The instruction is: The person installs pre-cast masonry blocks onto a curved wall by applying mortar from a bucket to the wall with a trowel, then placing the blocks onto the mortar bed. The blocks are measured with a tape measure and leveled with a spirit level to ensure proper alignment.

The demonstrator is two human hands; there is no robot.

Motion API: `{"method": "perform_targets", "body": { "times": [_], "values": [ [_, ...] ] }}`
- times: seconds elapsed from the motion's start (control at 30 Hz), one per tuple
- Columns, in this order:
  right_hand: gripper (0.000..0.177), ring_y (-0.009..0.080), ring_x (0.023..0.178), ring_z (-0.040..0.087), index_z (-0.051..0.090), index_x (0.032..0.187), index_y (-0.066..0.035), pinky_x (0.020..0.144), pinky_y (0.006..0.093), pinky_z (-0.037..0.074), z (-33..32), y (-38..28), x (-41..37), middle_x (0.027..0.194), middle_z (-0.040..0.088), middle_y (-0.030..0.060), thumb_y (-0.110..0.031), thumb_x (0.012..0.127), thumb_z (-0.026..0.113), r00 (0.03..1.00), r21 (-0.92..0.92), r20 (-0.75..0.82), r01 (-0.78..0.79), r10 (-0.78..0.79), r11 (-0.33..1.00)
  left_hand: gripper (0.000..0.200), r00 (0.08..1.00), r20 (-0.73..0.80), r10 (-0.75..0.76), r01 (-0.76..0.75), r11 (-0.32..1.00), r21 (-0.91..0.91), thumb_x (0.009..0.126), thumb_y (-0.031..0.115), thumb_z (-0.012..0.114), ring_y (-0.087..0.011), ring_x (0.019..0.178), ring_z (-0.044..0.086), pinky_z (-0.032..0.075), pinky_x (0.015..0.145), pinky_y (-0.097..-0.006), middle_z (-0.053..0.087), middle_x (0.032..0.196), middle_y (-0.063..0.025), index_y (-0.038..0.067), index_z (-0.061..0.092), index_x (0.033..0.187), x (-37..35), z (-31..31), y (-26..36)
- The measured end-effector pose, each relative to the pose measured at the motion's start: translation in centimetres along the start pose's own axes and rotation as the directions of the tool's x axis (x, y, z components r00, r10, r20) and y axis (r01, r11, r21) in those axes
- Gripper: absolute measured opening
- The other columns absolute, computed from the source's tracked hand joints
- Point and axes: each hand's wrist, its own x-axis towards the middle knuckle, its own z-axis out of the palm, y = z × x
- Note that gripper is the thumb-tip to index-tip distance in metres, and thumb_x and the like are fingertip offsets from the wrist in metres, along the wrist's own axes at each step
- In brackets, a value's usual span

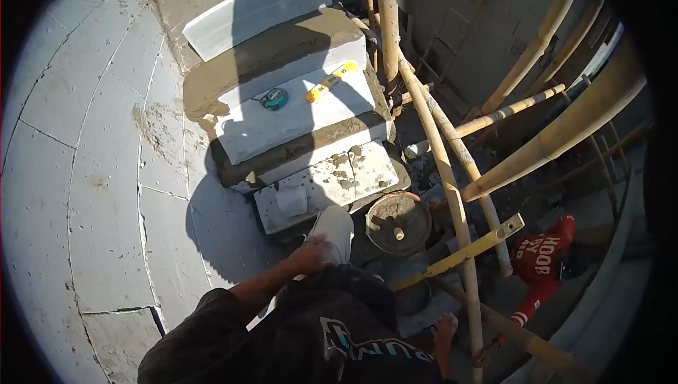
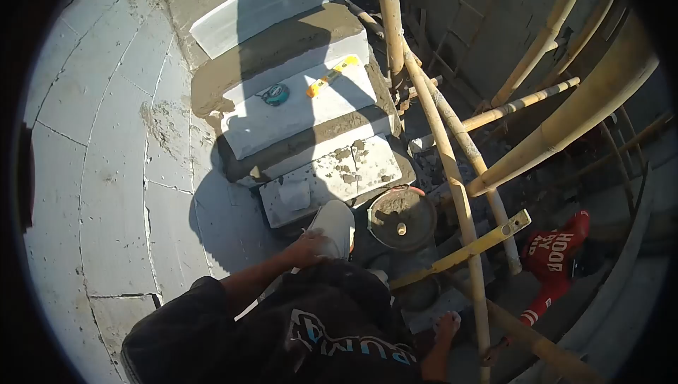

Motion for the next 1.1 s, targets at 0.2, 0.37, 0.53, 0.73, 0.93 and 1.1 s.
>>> {"method": "perform_targets", "body": {
  "times": [0.2, 0.37, 0.53, 0.73, 0.93, 1.1],
  "values": [
    [0.028, 0.0254, 0.082, 0.061, 0.055, 0.116, -0.02, 0.059, 0.039, 0.05, -0.7, -5.4, -0.3, 0.1, 0.061, 0.0057, -0.038, 0.096, 0.048, 0.965, -0.515, 0.259, 0.173, -0.04, 0.839, 0.071, 0.999, -0.019, -0.05, 0.048, 0.996, -0.079, 0.083, 0.054, 0.067, -0.046, 0.144, 0.024, 0.02, 0.119, -0.0503, 0.032, 0.153, -0.0263, 0.017, 0.048, 0.14, 0.1, 0.8, -0.7],
    [0.036, 0.0242, 0.089, 0.065, 0.059, 0.122, -0.013, 0.069, 0.0403, 0.053, 9.0, -11.1, -2.5, 0.108, 0.064, 0.0092, -0.035, 0.094, 0.057, 0.977, -0.567, -0.189, -0.024, -0.102, 0.823, 0.073, 0.979, -0.002, -0.205, 0.205, 0.978, -0.031, 0.08, 0.054, 0.069, -0.0466, 0.145, 0.021, 0.026, 0.115, -0.0567, 0.023, 0.159, -0.0193, 0.027, 0.046, 0.143, 0.0, 0.2, 0.7],
    [0.034, 0.0227, 0.089, 0.064, 0.06, 0.119, -0.01, 0.07, 0.0392, 0.053, 16.7, -12.5, -2.4, 0.105, 0.064, 0.0086, -0.031, 0.093, 0.06, 0.983, -0.595, -0.157, -0.018, -0.095, 0.804, 0.074, 0.941, 0.021, -0.339, 0.338, 0.941, 0.033, 0.08, 0.053, 0.069, -0.0443, 0.148, 0.013, 0.023, 0.109, -0.0705, 0.015, 0.163, -0.0148, 0.03, 0.043, 0.145, 0.4, -0.2, 3.2],
    [0.058, 0.0301, 0.12, 0.055, 0.039, 0.146, -0.007, 0.095, 0.0447, 0.048, 17.2, -11.0, -2.4, 0.14, 0.049, 0.0166, -0.038, 0.099, 0.051, 0.999, -0.741, 0.006, -0.029, 0.049, 0.671, 0.074, 0.929, -0.002, -0.37, 0.37, 0.929, -0.008, 0.08, 0.054, 0.07, -0.043, 0.149, 0.011, 0.022, 0.109, -0.0712, 0.013, 0.164, -0.0118, 0.03, 0.044, 0.145, 0.3, 0.9, 3.2],
    [0.029, 0.0263, 0.083, 0.063, 0.058, 0.111, -0.009, 0.067, 0.0425, 0.05, 15.7, -8.6, -2.8, 0.102, 0.063, 0.0101, -0.031, 0.093, 0.06, 0.982, -0.749, -0.182, -0.177, 0.059, 0.638, 0.071, 0.936, -0.05, -0.349, 0.348, 0.937, -0.036, 0.08, 0.054, 0.07, -0.0421, 0.149, 0.013, 0.022, 0.109, -0.0707, 0.015, 0.163, -0.0109, 0.032, 0.046, 0.143, -0.4, 2.0, 3.2],
    [0.036, 0.0271, 0.091, 0.064, 0.056, 0.122, -0.008, 0.072, 0.0423, 0.052, 15.5, -8.3, -4.7, 0.11, 0.062, 0.0105, -0.03, 0.094, 0.057, 0.983, -0.729, -0.164, -0.175, 0.08, 0.661, 0.068, 0.94, -0.075, -0.333, 0.332, 0.943, -0.024, 0.08, 0.054, 0.07, -0.0425, 0.148, 0.013, 0.022, 0.109, -0.0712, 0.018, 0.162, -0.0117, 0.03, 0.048, 0.141, -1.1, 2.1, 3.7]
  ]
}}
